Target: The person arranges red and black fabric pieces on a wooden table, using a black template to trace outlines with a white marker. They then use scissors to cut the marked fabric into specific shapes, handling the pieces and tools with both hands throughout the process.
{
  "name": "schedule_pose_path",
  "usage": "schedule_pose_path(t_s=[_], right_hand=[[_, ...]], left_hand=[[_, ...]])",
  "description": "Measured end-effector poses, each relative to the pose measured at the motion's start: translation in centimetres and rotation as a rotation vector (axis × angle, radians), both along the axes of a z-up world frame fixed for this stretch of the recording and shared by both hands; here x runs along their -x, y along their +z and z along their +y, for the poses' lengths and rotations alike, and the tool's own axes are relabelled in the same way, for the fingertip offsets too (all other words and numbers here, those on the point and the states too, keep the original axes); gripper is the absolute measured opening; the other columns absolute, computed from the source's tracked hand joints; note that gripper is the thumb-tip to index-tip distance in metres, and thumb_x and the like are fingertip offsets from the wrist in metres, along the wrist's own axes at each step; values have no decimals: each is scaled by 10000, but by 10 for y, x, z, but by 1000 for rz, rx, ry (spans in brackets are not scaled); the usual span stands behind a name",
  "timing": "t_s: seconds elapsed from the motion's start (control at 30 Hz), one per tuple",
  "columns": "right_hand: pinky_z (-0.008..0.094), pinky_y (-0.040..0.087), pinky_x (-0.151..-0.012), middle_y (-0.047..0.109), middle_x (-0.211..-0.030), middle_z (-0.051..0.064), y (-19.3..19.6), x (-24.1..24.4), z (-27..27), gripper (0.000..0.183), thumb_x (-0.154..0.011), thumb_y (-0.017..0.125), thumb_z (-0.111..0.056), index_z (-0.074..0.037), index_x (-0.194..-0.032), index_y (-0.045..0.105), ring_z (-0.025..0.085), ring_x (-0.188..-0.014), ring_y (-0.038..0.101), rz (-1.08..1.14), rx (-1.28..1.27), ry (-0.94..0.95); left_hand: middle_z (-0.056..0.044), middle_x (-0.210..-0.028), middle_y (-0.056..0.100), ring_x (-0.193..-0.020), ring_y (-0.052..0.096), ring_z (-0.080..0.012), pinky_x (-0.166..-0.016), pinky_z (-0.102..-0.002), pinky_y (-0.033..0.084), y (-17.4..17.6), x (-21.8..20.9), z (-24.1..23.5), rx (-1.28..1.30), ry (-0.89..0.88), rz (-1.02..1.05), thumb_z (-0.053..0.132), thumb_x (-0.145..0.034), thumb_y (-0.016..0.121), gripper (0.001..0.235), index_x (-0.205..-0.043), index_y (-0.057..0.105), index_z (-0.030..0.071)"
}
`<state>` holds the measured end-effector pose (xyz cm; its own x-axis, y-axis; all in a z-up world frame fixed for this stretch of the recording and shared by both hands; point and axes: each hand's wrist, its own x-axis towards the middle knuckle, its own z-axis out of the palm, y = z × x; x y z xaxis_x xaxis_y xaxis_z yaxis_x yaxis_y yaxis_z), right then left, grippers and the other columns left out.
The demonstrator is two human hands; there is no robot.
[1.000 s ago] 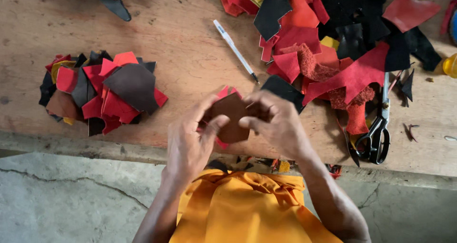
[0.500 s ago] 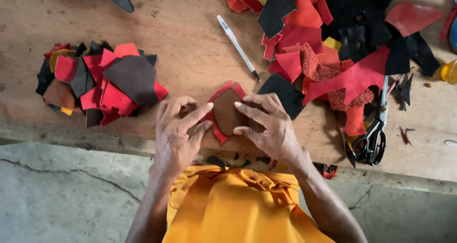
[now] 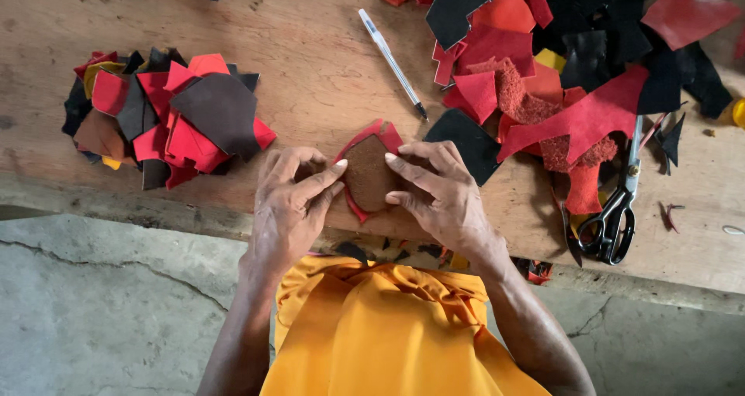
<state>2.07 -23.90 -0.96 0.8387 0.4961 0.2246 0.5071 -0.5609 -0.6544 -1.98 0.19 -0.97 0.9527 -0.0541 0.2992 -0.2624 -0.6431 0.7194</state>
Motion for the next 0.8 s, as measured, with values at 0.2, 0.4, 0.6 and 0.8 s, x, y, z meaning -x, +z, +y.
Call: schedule_pose_path(t_s=[0.2, 0.4, 0.6, 0.8], right_hand=[[400, 523, -1001, 636, -1376, 79, 3, 1, 3, 522, -794, 867, -173, -107, -1288, 712, 306, -1159, 593, -33, 18, 50], [394, 524, -1008, 650, -1386, 48, 5, 0, 4, 511, -788, 878, -139, -118, -1275, 722, 307, -1162, 584, -11, 41, 59], [392, 520, -1004, 659, -1362, 55, 4, -4, 3, 492, -799, 868, -121, -125, -1271, 725, 303, -1135, 596, -2, 22, 77], [374, 527, -1003, 675, -1353, 73, 12, -14, -1, 469, -841, 776, 9, -133, -1285, 731, 291, -1141, 606, 26, 75, 153]], left_hand=[[-58, -1074, 634, -992, 592, -244, -871, -361, 498, -7, 2, 3, 28, -6, -13, 45, -848, 830, 325, -1164, 779, 98], [-55, -1321, 536, -1106, 605, -107, -984, -262, 555, -22, 8, 15, 731, 200, 42, -104, -1024, 616, 263, -1266, 615, -1], [-59, -1316, 515, -1117, 596, -107, -983, -250, 547, -29, 13, 15, 748, 191, 54, -127, -1034, 621, 232, -1246, 598, -36], [-68, -1308, 521, -1108, 599, -97, -947, -236, 553, -25, 13, 16, 695, 184, 86, -114, -1032, 631, 185, -1198, 622, -34]])
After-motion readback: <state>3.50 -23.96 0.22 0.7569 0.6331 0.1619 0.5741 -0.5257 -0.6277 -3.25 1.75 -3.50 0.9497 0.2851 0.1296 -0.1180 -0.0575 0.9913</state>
